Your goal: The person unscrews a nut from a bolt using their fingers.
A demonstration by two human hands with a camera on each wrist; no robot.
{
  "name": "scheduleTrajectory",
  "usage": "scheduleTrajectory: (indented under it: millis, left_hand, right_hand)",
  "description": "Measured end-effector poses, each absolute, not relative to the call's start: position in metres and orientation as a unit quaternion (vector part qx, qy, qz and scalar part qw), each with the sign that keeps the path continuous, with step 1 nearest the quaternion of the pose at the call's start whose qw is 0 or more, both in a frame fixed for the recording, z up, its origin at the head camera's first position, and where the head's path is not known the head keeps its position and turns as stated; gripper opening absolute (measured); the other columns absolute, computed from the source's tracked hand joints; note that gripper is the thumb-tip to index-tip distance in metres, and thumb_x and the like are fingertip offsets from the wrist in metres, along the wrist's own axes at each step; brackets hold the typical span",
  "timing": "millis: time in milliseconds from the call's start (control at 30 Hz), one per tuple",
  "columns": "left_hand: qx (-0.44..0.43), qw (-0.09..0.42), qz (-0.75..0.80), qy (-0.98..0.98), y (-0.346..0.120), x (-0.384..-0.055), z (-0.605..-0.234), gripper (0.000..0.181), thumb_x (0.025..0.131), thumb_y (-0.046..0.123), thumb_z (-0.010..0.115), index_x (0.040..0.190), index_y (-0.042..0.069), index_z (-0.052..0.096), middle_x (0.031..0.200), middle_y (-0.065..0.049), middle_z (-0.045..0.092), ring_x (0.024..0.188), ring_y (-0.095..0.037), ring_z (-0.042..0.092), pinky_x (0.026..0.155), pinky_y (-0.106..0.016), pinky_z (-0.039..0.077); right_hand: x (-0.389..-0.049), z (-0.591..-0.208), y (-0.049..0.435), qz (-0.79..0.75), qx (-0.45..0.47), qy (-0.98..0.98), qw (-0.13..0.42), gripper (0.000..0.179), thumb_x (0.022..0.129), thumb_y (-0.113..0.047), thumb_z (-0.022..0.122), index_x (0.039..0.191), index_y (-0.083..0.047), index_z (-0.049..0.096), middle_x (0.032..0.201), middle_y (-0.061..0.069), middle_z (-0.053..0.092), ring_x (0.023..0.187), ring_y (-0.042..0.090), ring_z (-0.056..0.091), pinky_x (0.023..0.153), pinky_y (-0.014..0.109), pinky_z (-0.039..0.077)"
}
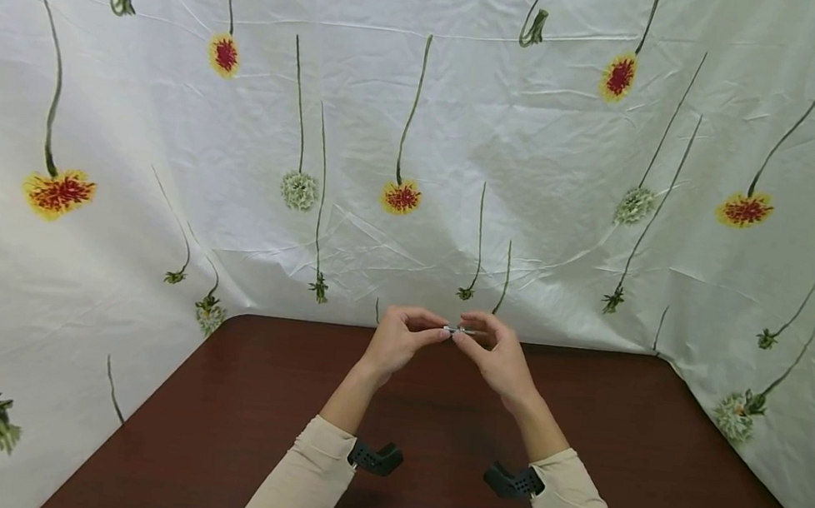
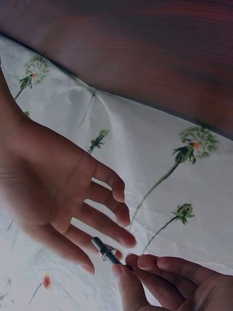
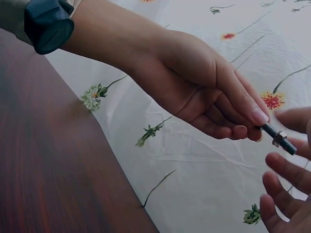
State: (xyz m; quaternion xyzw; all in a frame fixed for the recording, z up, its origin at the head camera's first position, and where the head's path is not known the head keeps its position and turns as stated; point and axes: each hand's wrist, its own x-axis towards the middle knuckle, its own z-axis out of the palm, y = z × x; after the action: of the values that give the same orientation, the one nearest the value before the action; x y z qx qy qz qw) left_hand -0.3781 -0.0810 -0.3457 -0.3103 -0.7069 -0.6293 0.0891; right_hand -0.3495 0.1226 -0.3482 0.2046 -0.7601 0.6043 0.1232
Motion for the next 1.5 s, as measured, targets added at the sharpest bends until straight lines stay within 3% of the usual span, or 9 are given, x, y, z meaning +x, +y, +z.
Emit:
scheduleTrajectory:
  millis: [233,367,500,633,767,900,1067,1300,1500]
  left_hand:
    - [-0.31,0.092,-0.631,-0.706,-0.081,-0.378,-0.345,0.015,0.093,0.007,0.079,0.106,-0.002,0.079,0.101,-0.01,0.077,0.096,-0.026,0.071,0.085,-0.041,0.056]
    - [-0.312,0.09,-0.634,-0.702,-0.081,-0.378,-0.345,0.015,0.093,0.006,0.079,0.106,-0.002,0.079,0.102,-0.012,0.076,0.097,-0.026,0.071,0.088,-0.047,0.056]
    - [-0.315,0.088,-0.637,-0.698,-0.081,-0.379,-0.345,0.015,0.093,0.005,0.078,0.106,-0.002,0.079,0.101,-0.013,0.076,0.096,-0.026,0.071,0.088,-0.052,0.055]
    - [-0.314,0.089,-0.636,-0.699,-0.081,-0.379,-0.345,0.015,0.093,0.006,0.078,0.106,-0.002,0.079,0.101,-0.011,0.076,0.096,-0.026,0.071,0.088,-0.05,0.056]
    - [-0.312,0.089,-0.635,-0.701,-0.081,-0.378,-0.345,0.016,0.093,0.007,0.079,0.106,-0.001,0.079,0.102,-0.013,0.076,0.095,-0.026,0.071,0.087,-0.047,0.056]
    - [-0.313,0.089,-0.636,-0.7,-0.081,-0.379,-0.345,0.015,0.093,0.006,0.079,0.106,-0.002,0.079,0.101,-0.013,0.076,0.095,-0.026,0.071,0.085,-0.042,0.057]
    - [-0.317,0.091,-0.634,-0.7,-0.081,-0.379,-0.345,0.015,0.093,0.007,0.079,0.106,-0.002,0.079,0.1,-0.011,0.076,0.095,-0.026,0.071,0.084,-0.04,0.057]
    - [-0.31,0.092,-0.633,-0.703,-0.083,-0.379,-0.345,0.015,0.093,0.008,0.079,0.106,0.0,0.08,0.099,-0.009,0.076,0.094,-0.026,0.071,0.087,-0.049,0.056]
    - [-0.311,0.091,-0.64,-0.696,-0.082,-0.38,-0.346,0.014,0.093,0.006,0.079,0.105,-0.002,0.08,0.099,-0.01,0.076,0.094,-0.026,0.071,0.086,-0.048,0.056]
  right_hand:
    - [-0.352,-0.35,0.12,0.601,0.191,-0.76,0.156,0.023,0.103,-0.017,0.068,0.114,0.002,0.074,0.104,0.013,0.073,0.101,0.027,0.066,0.088,0.037,0.051]
    - [-0.35,-0.349,0.122,0.601,0.204,-0.755,0.162,0.018,0.099,-0.008,0.073,0.114,0.0,0.074,0.108,0.014,0.073,0.102,0.025,0.067,0.086,0.037,0.051]
    - [-0.349,-0.348,0.124,0.602,0.208,-0.757,0.145,0.031,0.098,-0.006,0.073,0.128,-0.001,0.068,0.121,0.019,0.069,0.107,0.032,0.066,0.087,0.043,0.052]
    - [-0.35,-0.347,0.122,0.599,0.194,-0.766,0.129,0.036,0.103,-0.011,0.067,0.135,0.004,0.062,0.122,0.021,0.068,0.11,0.04,0.064,0.091,0.047,0.051]
    - [-0.351,-0.347,0.121,0.605,0.187,-0.764,0.126,0.027,0.106,-0.009,0.062,0.124,0.01,0.066,0.113,0.023,0.07,0.108,0.042,0.063,0.091,0.045,0.051]
    - [-0.349,-0.347,0.123,0.61,0.198,-0.757,0.125,0.027,0.101,-0.005,0.069,0.125,0.005,0.067,0.121,0.024,0.067,0.111,0.035,0.064,0.09,0.042,0.051]
    - [-0.349,-0.348,0.124,0.611,0.199,-0.757,0.115,0.041,0.101,-0.015,0.071,0.138,-0.002,0.062,0.132,0.023,0.063,0.116,0.037,0.062,0.095,0.051,0.05]
    - [-0.349,-0.346,0.119,0.621,0.177,-0.751,0.138,0.023,0.105,-0.011,0.065,0.116,0.007,0.071,0.107,0.021,0.07,0.103,0.036,0.063,0.091,0.048,0.051]
    - [-0.324,-0.324,0.117,0.604,0.2,-0.756,0.15,0.019,0.098,0.003,0.068,0.116,0.008,0.068,0.116,0.026,0.067,0.106,0.035,0.064,0.084,0.038,0.049]
